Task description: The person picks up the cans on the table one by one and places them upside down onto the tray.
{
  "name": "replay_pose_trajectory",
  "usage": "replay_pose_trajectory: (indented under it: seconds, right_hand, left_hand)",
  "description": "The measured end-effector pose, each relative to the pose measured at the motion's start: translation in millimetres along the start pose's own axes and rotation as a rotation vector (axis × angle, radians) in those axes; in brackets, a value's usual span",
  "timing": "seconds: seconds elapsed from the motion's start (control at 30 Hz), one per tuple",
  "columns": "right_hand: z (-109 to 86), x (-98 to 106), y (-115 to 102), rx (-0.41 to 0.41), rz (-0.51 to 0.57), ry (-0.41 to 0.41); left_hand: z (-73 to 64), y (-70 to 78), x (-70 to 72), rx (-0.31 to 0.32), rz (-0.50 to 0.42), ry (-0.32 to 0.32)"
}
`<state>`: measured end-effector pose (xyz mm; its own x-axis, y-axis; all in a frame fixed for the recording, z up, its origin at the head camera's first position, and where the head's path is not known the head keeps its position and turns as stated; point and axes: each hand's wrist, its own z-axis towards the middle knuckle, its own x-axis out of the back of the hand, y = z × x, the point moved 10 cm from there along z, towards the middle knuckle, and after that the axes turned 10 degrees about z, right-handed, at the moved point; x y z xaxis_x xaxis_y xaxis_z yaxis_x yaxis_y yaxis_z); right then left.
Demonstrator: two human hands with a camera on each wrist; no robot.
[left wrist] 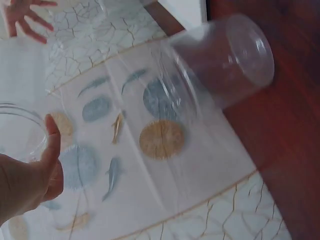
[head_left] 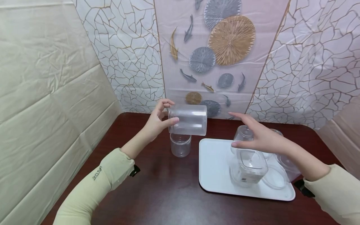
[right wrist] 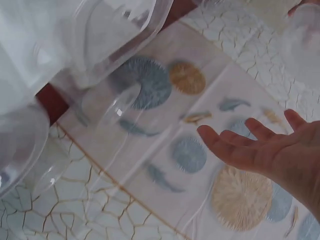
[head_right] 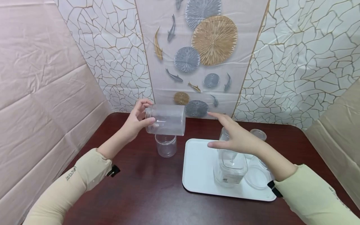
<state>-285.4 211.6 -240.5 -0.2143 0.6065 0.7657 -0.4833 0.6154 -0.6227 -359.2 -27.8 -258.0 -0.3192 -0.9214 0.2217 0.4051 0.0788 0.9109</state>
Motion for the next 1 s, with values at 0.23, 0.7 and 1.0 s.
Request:
replay_pose_trajectory:
  seconds: [0.23,0.7,1.0]
  right_hand:
    - [10.4,-4,-8,-0.055,0.227,0.054]
    - [17.7,2,-36,-0.077,0.476,0.103]
    - [18.3,-2,-47,-0.048,0.415,0.122]
  left_hand:
    - [-1.9,-6.9,-28.7,-0.019,-0.298,-0.038]
    - [-7.9,-4.3,-62.9,-0.026,-0.396,-0.026]
    - [-9.7,-12.8,-79.9,0.002,-0.458,0.003]
